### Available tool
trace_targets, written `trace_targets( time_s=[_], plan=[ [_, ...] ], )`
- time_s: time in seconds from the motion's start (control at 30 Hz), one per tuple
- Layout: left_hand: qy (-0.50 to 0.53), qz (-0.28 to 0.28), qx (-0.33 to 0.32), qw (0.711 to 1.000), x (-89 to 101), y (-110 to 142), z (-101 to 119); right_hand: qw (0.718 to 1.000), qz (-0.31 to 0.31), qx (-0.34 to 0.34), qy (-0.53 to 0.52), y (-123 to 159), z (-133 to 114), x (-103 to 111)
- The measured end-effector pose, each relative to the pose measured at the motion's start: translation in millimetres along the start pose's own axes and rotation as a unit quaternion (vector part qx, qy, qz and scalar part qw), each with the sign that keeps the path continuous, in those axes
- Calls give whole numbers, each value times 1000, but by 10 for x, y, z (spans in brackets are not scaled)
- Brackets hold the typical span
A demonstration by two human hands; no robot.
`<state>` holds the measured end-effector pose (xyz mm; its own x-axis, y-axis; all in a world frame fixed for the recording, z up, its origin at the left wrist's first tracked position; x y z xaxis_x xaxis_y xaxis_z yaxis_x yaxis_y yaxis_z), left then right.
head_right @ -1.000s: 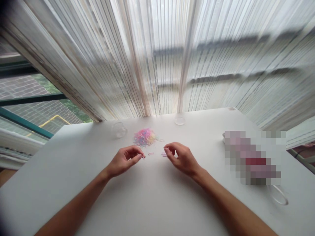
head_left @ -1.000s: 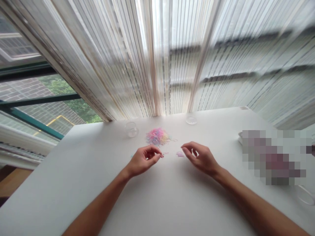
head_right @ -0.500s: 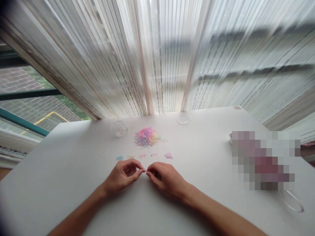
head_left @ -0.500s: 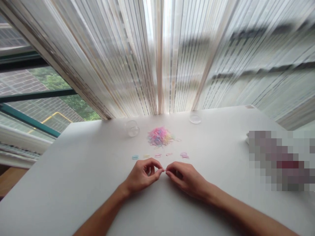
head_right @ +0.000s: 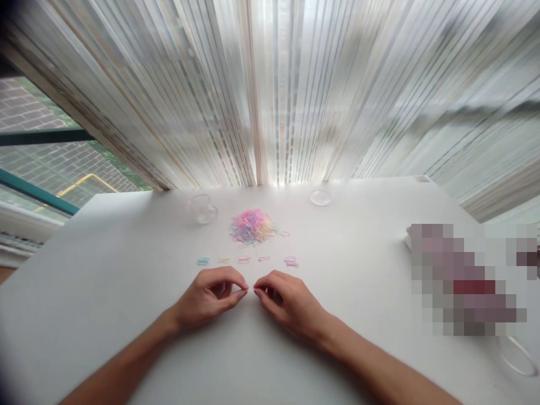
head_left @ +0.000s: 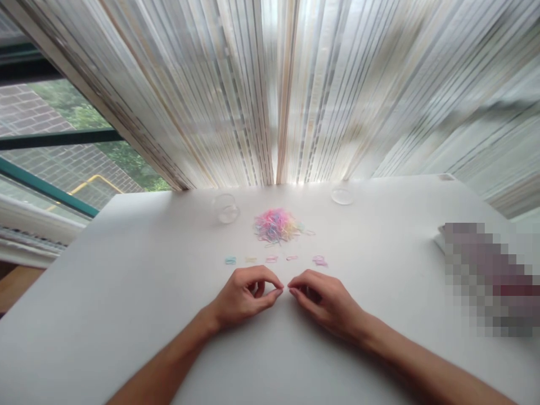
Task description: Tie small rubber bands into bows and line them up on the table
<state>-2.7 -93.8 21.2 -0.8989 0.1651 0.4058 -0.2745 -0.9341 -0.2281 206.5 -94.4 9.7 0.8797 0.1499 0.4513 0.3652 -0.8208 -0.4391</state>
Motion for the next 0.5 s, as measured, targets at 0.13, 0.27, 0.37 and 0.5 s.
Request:
trace_targets(
  time_s=[0.13, 0.27, 0.37, 0.5],
  plan=[
    [-36, 14, -72, 997, 27, -13, 27, 1000, 9, 8, 5, 0, 1, 4],
    [-104, 17, -181, 978, 72, -7, 83, 1000, 21, 14, 12, 3, 10, -1],
    [-145, 18, -221, 964, 88, -5, 109, 999, 23, 19, 14, 5, 15, -10],
    [-177, 23, -238, 955, 104, -15, 99, 999, 26, 10, 23, 6, 20, -28]
  ],
)
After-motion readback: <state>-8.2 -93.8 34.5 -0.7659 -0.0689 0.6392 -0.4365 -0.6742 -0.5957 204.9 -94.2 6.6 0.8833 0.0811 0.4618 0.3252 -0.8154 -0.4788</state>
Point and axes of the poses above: each hand's wrist, its own y-axis away from the middle knuckle, its own x-axis out of the back of the hand, z = x × y, the point moved 2 cm from there along -y, towards the middle knuckle, and after that the axes turned 10 degrees about z, right-handed, at the moved point
